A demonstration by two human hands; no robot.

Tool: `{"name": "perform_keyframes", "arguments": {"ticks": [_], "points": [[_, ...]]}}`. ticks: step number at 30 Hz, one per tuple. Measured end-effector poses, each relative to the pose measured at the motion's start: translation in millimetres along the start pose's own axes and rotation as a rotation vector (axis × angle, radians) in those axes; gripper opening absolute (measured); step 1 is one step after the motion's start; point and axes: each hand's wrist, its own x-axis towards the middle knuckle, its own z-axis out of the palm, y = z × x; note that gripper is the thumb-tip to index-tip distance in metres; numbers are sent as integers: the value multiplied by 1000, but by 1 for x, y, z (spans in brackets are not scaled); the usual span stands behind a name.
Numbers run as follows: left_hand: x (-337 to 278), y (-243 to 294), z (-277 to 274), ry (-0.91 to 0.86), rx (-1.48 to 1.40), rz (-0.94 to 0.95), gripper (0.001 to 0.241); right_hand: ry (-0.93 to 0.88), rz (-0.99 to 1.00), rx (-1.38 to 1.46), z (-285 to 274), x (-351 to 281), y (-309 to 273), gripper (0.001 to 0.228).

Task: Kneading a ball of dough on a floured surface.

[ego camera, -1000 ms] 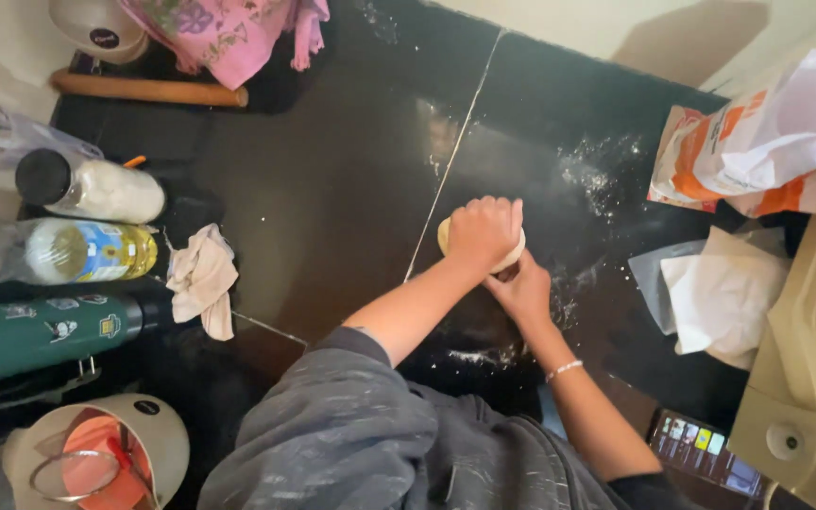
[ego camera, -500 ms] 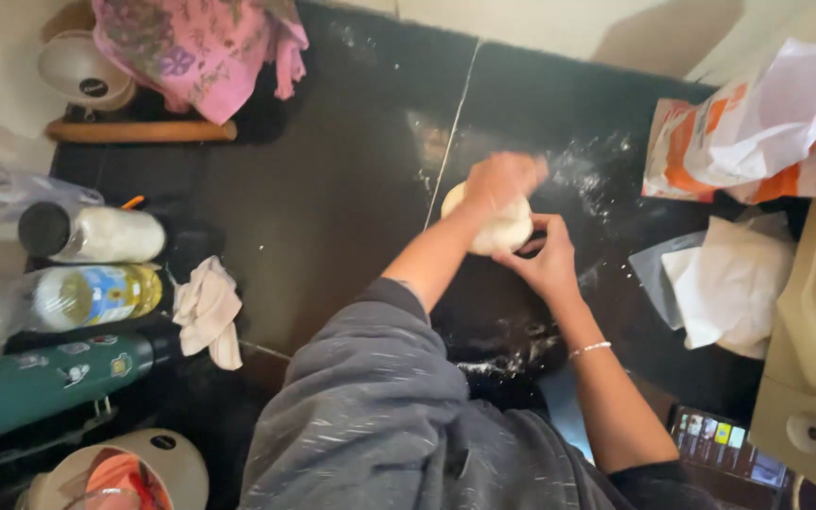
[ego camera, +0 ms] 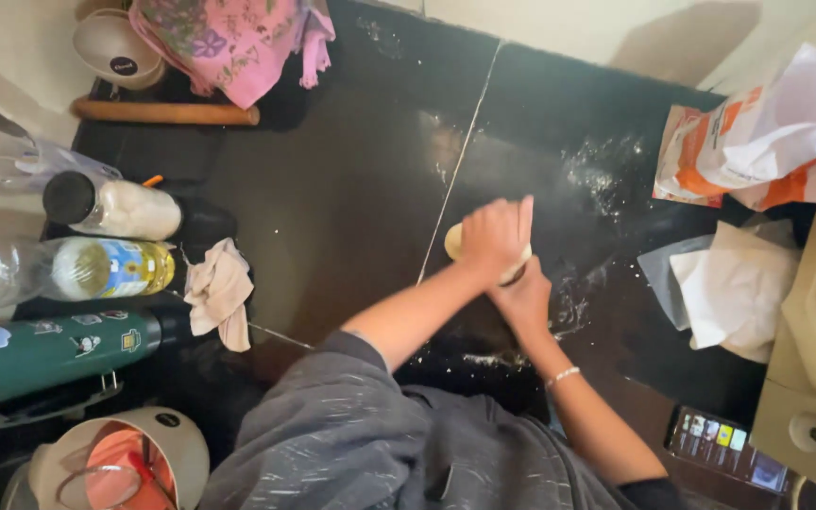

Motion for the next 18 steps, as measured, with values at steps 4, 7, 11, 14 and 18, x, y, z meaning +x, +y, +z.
{"name": "perform_keyframes", "arguments": {"ticks": [4, 7, 11, 14, 18], "points": [[4, -8, 39, 477, 252, 266, 32, -23, -14, 2, -9, 5, 27, 52], [35, -6, 53, 492, 217, 322, 33, -93, -58, 215, -31, 17, 37, 58], [69, -5, 73, 378, 154, 360, 32, -21, -309, 238, -57, 41, 25, 85], [85, -6, 80, 212, 68, 326, 38, -62, -354, 239, -56, 58, 18, 96], [141, -35, 129, -594, -464, -625, 64, 21, -258, 210, -36, 69, 25, 70]]}}
